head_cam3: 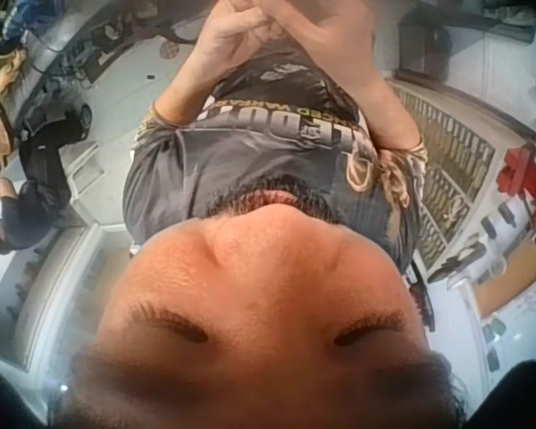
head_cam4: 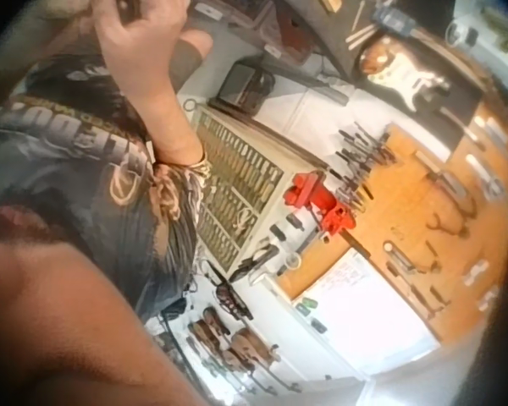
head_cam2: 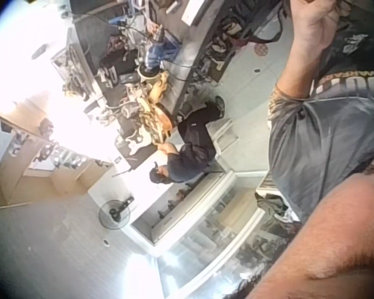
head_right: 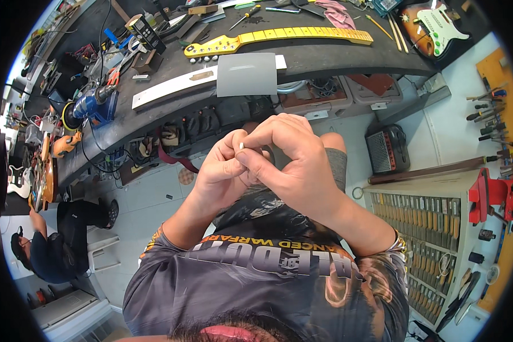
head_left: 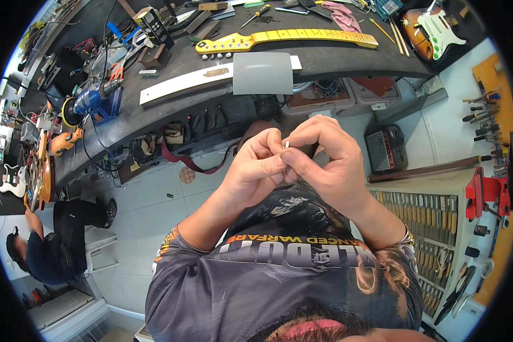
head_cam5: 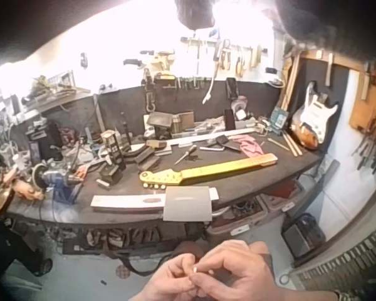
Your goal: The person sands a guitar nut against sandpaper, tests its fit on a guitar neck, retrieves another sheet of sandpaper from a storage cabinet to sand the nut further, and places the sandpaper back into the cabinet drawer.
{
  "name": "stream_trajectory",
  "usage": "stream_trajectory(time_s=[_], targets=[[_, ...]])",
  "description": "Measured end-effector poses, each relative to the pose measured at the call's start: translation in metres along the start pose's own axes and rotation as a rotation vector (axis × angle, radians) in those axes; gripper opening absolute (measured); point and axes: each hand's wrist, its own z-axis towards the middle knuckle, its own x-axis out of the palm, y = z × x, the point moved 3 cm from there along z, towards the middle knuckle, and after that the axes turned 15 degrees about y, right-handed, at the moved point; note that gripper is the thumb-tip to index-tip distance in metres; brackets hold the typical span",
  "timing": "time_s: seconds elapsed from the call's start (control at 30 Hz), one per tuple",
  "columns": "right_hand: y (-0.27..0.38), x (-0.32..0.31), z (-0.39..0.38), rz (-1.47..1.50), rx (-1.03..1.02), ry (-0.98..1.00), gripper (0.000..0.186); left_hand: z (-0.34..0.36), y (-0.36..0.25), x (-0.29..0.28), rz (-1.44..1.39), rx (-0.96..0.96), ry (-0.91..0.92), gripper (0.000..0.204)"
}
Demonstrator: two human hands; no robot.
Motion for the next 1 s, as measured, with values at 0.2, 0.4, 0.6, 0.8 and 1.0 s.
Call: stream_trajectory(time_s=[0.2, 0.4, 0.6, 0.8, 1.0], targets=[[0.007, -0.007, -0.006, -0.102, -0.061, -0.031, 0.014, 0.007, 0.0, 0.002, 0.057, -0.01, 0.038, 0.031], [-0.009, -0.014, 0.003, -0.132, -0.091, -0.011, 0.017, 0.014, -0.004, -0.005, 0.09, 0.006, -0.036, 0.025], [-0.07, -0.012, 0.022, -0.252, -0.106, -0.07, 0.02, 0.036, -0.015, -0.037, 0.13, 0.172, -0.283, 0.017], [-0.155, 0.018, 0.053, 0.461, 0.075, -0.309, 0.016, 0.084, -0.023, -0.077, 0.317, 0.326, -0.444, 0.028], [-0.206, -0.001, 0.092, 0.211, 0.114, -0.268, 0.023, 0.113, -0.065, -0.131, 0.649, 0.326, -0.574, 0.031]])
